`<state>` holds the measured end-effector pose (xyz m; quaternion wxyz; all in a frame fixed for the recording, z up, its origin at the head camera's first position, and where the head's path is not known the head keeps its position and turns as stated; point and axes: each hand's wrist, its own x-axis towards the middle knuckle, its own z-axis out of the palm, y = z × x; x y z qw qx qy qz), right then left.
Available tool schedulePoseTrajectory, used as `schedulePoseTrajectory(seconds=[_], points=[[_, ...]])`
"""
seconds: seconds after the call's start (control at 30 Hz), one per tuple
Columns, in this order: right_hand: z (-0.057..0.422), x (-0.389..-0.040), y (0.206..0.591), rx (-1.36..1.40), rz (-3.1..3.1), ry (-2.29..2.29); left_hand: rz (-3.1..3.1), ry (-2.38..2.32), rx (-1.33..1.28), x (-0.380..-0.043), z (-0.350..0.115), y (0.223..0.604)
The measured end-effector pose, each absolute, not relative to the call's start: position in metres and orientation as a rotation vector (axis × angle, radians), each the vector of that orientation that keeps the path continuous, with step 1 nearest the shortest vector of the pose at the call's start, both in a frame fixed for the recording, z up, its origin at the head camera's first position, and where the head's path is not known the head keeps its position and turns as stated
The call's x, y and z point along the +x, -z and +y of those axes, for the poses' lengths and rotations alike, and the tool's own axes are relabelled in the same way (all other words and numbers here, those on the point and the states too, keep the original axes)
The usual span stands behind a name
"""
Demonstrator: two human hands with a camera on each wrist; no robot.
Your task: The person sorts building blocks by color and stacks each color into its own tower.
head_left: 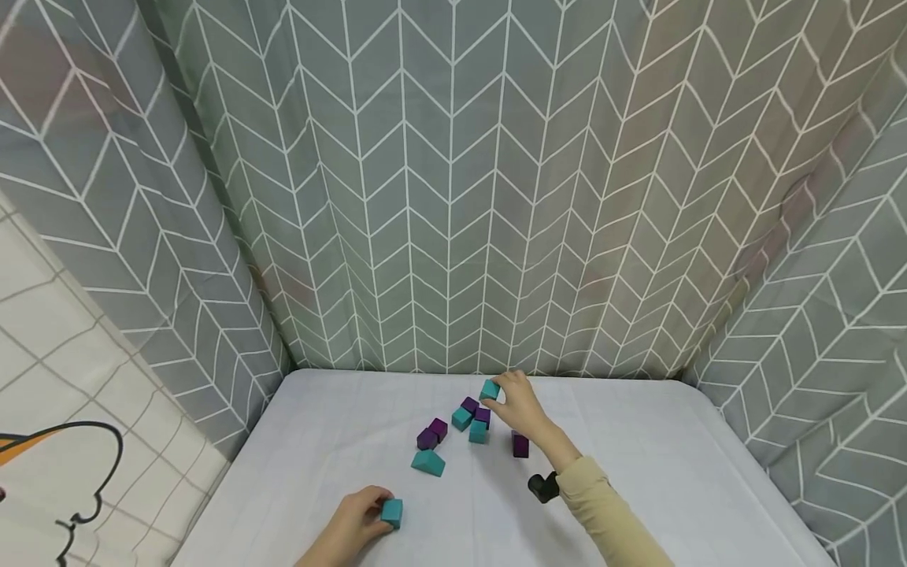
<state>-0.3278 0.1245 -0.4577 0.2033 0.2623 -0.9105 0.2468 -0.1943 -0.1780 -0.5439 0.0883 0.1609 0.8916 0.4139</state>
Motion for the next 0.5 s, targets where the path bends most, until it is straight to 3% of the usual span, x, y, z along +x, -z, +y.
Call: schedulePoseTrajectory(seconds=[0.33,0.5], points=[[0.085,-0.296,0.445,0.951,-2.501,-0.725,2.810,-1.181,0.623,-0.195,-0.176,0.546],[0.068,-0.282,0.452,1.009,-2.526,-0.662,2.827,-1.170,0.576,-0.196,-0.175,0.545]])
